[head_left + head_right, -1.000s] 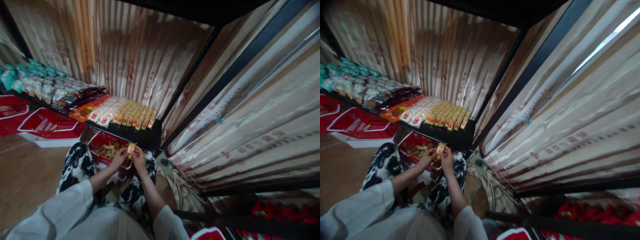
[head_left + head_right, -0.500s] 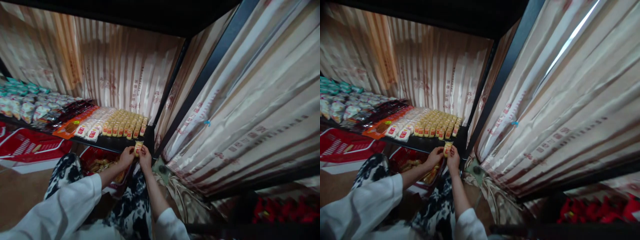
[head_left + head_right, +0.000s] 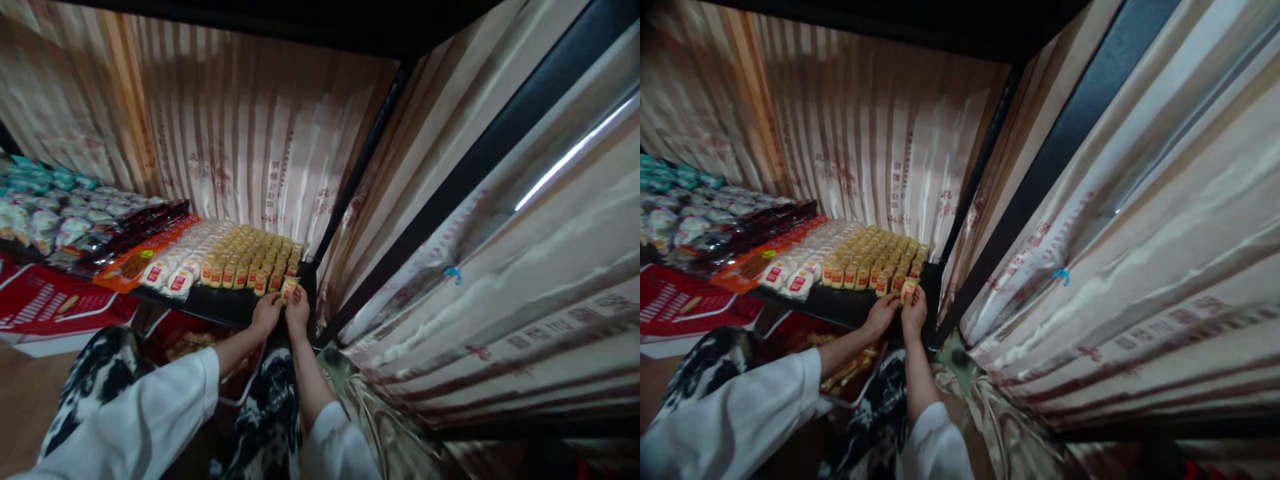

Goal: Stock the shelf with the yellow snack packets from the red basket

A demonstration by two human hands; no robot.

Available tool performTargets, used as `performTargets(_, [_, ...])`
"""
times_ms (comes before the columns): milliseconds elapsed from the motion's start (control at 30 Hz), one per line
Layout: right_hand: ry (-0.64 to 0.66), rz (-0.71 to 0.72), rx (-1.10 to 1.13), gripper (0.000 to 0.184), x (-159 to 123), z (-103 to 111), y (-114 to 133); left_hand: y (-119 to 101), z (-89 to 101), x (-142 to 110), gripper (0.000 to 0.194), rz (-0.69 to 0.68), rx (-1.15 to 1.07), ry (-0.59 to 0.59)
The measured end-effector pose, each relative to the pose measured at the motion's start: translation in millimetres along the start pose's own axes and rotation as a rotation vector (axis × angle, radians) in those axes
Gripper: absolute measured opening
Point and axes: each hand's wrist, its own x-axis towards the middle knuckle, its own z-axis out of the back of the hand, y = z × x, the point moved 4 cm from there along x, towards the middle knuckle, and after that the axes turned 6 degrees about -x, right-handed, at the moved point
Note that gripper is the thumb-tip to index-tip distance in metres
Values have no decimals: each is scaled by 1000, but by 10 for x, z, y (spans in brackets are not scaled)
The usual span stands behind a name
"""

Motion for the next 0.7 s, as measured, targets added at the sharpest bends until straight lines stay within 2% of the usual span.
performTargets(133, [-37, -8, -85, 41, 231, -33, -89, -6, -151, 152, 31, -2, -9, 20])
performTargets(333, [-44, -18, -227, 39, 459, -89, -188, 134, -349, 392, 33, 62, -158, 56])
performTargets(533, [-5, -42, -246, 40, 550, -158, -298, 264, -452, 517, 32, 74, -227, 97])
performTargets(700, [-9, -40, -254, 41, 559, -160, -363, 322, -493, 549, 29, 70, -242, 82])
